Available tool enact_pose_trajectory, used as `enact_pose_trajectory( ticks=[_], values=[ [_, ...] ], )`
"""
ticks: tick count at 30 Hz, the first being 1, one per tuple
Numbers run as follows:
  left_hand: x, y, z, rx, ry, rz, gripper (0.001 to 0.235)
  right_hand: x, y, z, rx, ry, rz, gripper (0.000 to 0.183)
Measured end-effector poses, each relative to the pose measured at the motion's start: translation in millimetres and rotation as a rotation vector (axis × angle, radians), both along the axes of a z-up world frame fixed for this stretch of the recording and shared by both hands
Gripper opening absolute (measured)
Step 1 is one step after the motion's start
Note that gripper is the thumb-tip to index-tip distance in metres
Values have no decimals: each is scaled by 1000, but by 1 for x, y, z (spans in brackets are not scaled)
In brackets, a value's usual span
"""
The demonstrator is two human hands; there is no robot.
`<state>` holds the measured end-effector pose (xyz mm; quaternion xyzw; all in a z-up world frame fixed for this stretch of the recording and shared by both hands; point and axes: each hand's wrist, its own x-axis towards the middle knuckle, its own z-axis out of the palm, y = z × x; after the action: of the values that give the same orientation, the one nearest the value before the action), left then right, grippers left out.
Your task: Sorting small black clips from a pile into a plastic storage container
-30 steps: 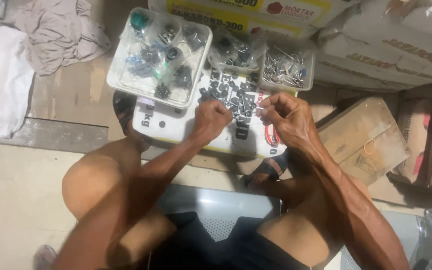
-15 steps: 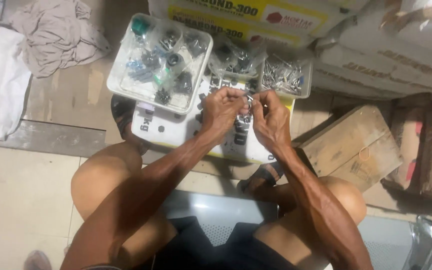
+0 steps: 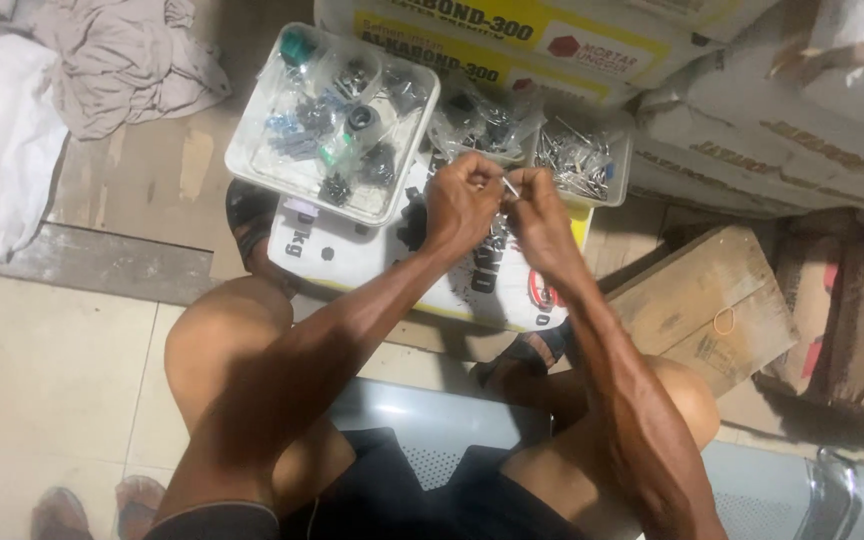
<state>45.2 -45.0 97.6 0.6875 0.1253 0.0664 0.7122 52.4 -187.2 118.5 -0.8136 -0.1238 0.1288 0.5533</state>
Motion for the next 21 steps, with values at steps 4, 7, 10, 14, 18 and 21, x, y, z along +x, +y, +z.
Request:
enact_pose_trajectory(
  ticks=[4, 7, 10, 14, 18, 21],
  values=[
    [4, 6, 19, 2, 69, 110, 12, -1, -3, 50, 315, 213, 137, 36],
    [0, 5, 24, 52, 26, 6, 13, 2, -8, 59, 240, 152, 129, 30],
    [-8, 3, 34, -105, -17, -48, 13, 5, -15, 43, 217, 76, 72, 24],
    [-10, 4, 25, -200, 7, -121, 15, 10, -22, 26, 125, -53, 118, 20],
    [-2, -3, -48, 16, 63, -254, 18, -3, -26, 9, -418, -131, 168, 16],
    [-2, 9, -101, 383, 219, -322, 15, -5, -46, -57, -828, -73, 234, 28]
  ],
)
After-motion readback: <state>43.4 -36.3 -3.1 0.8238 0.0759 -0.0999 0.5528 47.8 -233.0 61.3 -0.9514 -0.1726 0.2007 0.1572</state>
